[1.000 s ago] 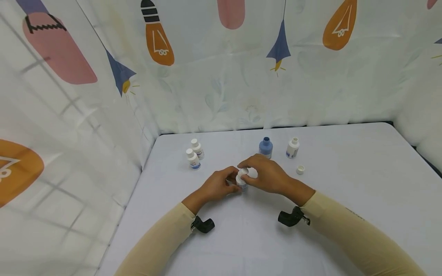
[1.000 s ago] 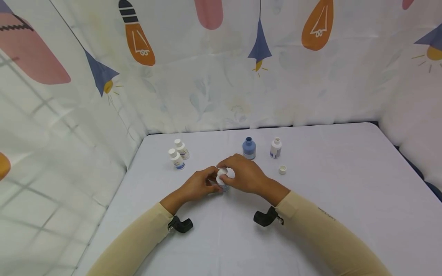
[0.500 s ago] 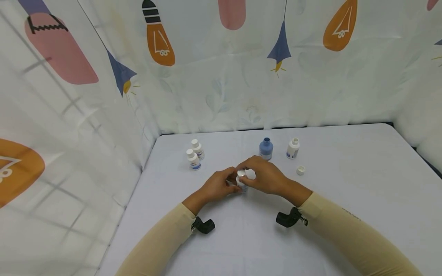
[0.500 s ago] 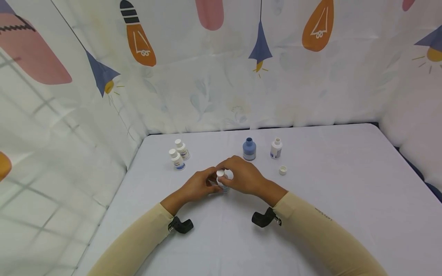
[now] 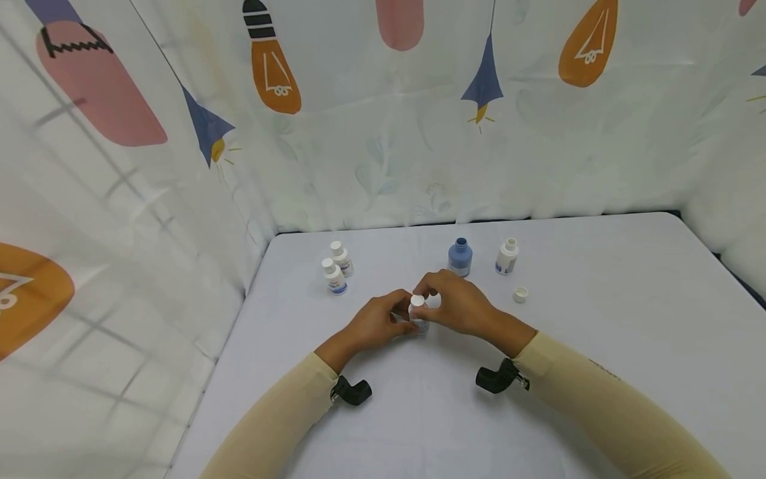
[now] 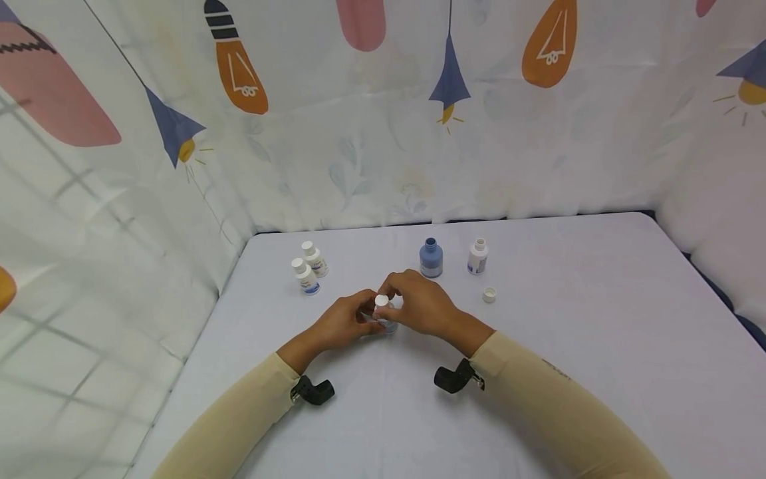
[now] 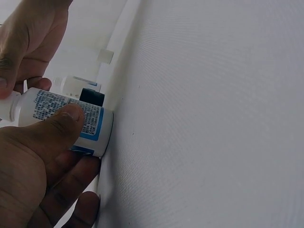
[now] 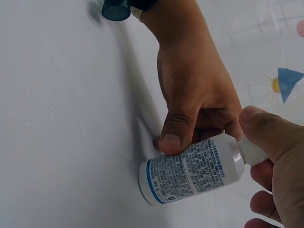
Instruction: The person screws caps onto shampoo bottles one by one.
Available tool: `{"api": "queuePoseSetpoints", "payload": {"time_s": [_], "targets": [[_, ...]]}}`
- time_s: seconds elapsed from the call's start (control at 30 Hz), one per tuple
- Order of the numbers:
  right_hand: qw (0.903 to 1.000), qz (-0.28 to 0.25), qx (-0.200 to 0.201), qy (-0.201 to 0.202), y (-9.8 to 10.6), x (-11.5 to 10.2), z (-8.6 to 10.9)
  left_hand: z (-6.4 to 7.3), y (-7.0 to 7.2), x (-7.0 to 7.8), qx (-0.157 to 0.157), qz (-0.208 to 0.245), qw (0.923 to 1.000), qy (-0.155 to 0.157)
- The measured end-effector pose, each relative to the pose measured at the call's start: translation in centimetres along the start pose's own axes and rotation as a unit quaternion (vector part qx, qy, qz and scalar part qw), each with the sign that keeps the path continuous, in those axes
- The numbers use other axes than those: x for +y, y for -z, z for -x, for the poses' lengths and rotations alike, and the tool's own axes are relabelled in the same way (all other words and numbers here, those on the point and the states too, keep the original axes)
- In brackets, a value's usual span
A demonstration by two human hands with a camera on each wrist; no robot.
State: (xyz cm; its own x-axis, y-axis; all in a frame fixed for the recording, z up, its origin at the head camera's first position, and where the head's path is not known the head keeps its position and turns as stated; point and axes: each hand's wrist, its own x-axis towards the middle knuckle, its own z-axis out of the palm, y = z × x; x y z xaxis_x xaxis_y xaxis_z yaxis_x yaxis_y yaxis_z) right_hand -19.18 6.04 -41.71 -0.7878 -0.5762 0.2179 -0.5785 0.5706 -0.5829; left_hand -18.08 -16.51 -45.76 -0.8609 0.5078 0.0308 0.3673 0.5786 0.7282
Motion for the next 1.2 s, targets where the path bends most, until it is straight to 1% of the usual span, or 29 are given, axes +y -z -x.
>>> {"api": "queuePoseSetpoints", "payload": {"time_s": [0.1, 0.2, 0.3, 0.37, 0.43, 0.57, 0.67, 0.8, 0.9, 1.0, 1.13, 1.2], "targets": [[0.9996, -0.026, -0.008, -0.001, 0.0, 0.3, 0.0, 0.0, 0.0, 0.0, -0.002, 0.0, 1.0, 0.001], [0.997, -0.073, -0.016, 0.019, 0.2, 0.8, 0.2, 0.0, 0.1, -0.1, -0.002, -0.004, 1.0, -0.002], [0.9928, -0.108, -0.027, 0.043, 0.4, 1.2, 0.4, 0.0, 0.1, 0.0, -0.002, -0.01, 0.9999, -0.001], [0.9915, -0.115, -0.034, 0.051, 0.6, 1.2, 0.6, 0.0, 0.1, 0.0, -0.001, -0.014, 0.9999, 0.0], [0.9919, -0.111, -0.034, 0.05, 0.6, 1.3, 0.7, 0.0, 0.0, -0.1, -0.001, -0.015, 0.9999, 0.003], [0.9944, -0.099, -0.014, 0.035, 0.3, 1.3, 0.7, 0.0, -0.1, -0.1, -0.001, -0.015, 0.9999, 0.005], [0.9948, -0.101, 0.001, 0.014, 0.1, 1.2, 0.6, 0.0, -0.1, 0.0, 0.0, -0.01, 0.9999, 0.007], [0.9943, -0.105, 0.007, -0.017, -0.2, 1.2, 0.4, 0.1, 0.0, 0.1, 0.004, -0.005, 0.9999, 0.008], [0.9939, -0.107, 0.006, -0.028, -0.2, 1.2, 0.4, 0.1, -0.1, 0.1, 0.006, -0.001, 0.9999, 0.009], [0.9933, -0.115, 0.002, -0.01, -0.1, 1.3, 0.4, 0.1, -0.1, 0.0, 0.006, -0.002, 1.0, 0.007], [0.9922, -0.117, -0.014, 0.041, 0.2, 1.5, 0.6, 0.1, -0.1, -0.1, 0.006, -0.011, 0.9999, 0.008], [0.9924, -0.107, -0.018, 0.057, 0.2, 1.5, 0.6, 0.1, -0.1, -0.1, 0.005, -0.015, 0.9998, 0.013]]}}
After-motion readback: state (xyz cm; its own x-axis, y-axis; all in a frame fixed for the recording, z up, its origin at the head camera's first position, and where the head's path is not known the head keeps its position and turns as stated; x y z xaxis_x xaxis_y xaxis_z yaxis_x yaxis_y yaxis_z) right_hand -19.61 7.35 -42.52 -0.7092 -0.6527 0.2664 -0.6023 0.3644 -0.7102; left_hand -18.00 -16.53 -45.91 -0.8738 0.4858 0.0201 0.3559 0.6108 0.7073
